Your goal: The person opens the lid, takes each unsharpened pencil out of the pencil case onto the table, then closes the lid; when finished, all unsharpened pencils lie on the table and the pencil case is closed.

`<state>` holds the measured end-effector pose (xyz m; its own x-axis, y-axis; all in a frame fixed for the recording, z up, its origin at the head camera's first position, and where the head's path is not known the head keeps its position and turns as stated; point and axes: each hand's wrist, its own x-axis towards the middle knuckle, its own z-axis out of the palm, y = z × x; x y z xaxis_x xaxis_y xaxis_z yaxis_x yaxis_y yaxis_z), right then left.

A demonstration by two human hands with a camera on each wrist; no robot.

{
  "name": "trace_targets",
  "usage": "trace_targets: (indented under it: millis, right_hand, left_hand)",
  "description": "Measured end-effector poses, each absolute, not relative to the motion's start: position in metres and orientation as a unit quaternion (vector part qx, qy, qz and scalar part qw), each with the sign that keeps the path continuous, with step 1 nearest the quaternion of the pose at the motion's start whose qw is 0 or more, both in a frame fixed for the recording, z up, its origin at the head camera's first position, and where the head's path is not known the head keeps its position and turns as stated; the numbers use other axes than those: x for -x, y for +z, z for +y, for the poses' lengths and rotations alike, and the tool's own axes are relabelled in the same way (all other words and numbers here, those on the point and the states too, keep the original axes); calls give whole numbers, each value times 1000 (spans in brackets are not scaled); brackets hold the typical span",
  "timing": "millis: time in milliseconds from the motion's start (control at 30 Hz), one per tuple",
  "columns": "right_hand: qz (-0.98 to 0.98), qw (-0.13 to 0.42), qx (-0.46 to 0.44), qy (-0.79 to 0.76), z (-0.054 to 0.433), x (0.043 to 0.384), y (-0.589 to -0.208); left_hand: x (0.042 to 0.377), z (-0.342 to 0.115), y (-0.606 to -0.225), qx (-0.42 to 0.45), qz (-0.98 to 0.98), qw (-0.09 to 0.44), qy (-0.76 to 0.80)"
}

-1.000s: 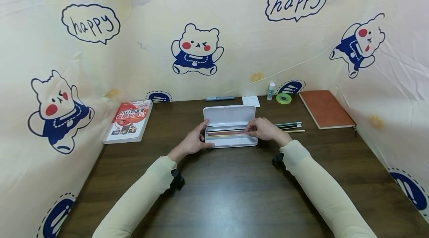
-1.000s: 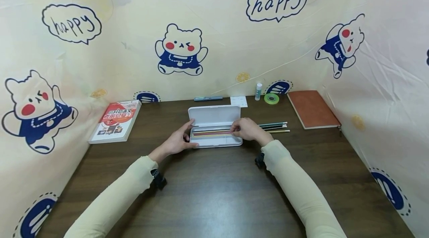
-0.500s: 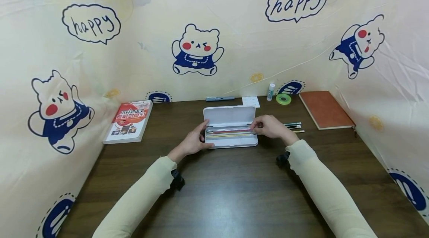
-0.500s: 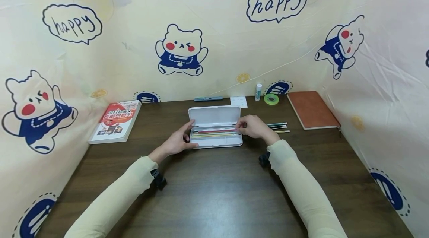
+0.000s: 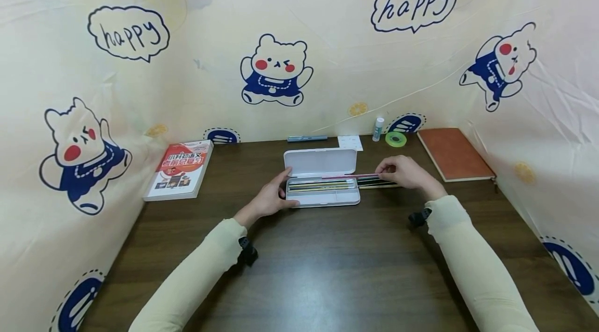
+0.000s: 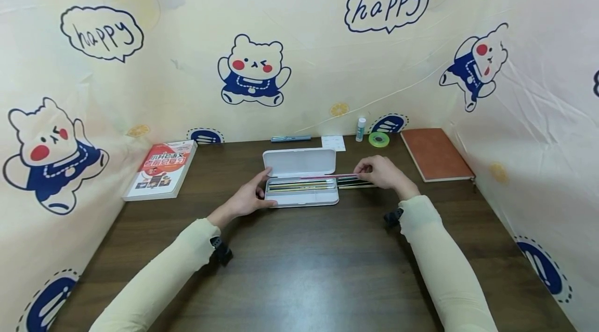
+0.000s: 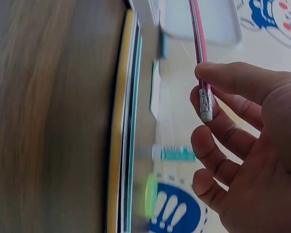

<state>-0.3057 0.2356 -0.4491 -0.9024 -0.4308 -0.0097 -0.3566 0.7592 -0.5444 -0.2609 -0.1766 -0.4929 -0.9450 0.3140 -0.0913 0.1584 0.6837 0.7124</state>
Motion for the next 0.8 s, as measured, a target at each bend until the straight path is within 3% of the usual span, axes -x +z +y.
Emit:
trace_targets:
  millis: [800]
  right_hand:
    - [947,78,173,-259,321,285,-456]
  left_hand:
    - [259,-175,-491,-130,914,101,371]
